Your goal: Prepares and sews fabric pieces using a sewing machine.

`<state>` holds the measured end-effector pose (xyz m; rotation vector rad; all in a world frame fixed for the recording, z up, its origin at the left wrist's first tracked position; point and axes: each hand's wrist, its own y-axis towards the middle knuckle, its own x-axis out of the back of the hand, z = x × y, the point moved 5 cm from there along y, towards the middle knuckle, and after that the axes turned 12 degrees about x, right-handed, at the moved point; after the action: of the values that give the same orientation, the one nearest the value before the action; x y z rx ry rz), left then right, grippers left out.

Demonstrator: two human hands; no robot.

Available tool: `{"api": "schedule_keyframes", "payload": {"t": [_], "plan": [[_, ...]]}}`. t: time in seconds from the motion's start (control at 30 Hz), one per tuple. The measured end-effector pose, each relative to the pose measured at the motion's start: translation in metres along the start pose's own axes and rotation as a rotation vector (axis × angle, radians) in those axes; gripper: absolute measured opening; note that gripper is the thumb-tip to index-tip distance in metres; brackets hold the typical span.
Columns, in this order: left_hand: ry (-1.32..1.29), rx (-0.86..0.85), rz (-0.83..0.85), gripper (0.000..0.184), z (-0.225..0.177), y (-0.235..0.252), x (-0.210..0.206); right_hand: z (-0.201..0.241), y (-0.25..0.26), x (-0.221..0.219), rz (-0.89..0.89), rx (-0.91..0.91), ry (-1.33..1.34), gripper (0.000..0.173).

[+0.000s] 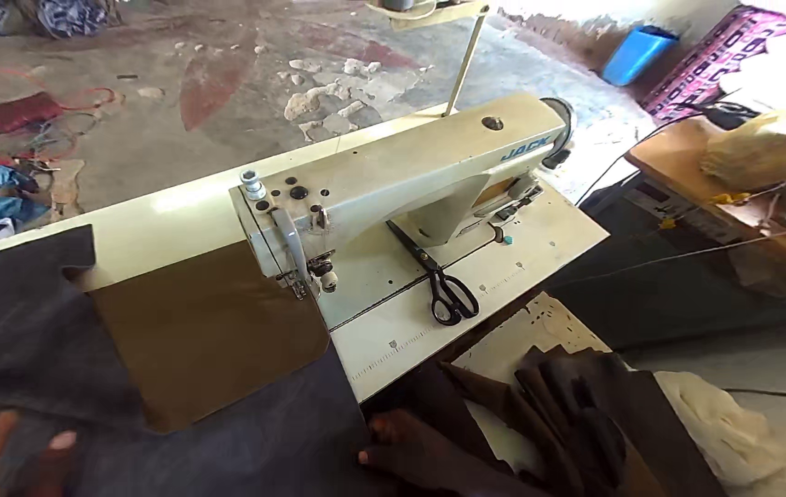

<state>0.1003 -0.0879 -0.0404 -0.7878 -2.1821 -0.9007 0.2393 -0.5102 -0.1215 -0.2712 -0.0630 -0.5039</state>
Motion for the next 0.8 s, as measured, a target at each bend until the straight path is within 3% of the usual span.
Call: {"api": "schedule_keyframes", "payload": {"t": [0.07,0.13,0.2,0.27,0.4,0.53,0.8], "plan": [[-0.052,-0.158,0.142,0.052,-0.043,-0.011,-0.025,0.001,-0.006,0.014,0.029,-0.065,-0.333,0.045],[-0.061,-0.239,0.300,0.053,-0.092,-0.024,-0.064,0.020,-0.008,0.029,-0.056,-0.043,-0.563,0.051],[-0.054,-0.308,0.397,0.052,-0.135,-0.031,-0.108,0.047,-0.001,0.037,-0.252,0.222,-0.731,0.044],[-0.035,-0.373,0.429,0.051,-0.160,-0.032,-0.144,0.070,0.013,0.034,-0.306,0.503,-0.809,0.033],[-0.051,-0.364,0.395,0.035,-0.169,-0.023,-0.169,0.065,0.036,0.006,-0.143,0.703,-0.923,0.037],[-0.007,-0.383,0.373,0.032,-0.166,-0.023,-0.173,0.042,0.030,-0.006,-0.159,0.740,-0.950,0.037],[0.016,-0.454,0.407,0.032,-0.172,-0.019,-0.174,0.044,0.027,-0.002,-0.149,0.784,-0.925,0.033]]}}
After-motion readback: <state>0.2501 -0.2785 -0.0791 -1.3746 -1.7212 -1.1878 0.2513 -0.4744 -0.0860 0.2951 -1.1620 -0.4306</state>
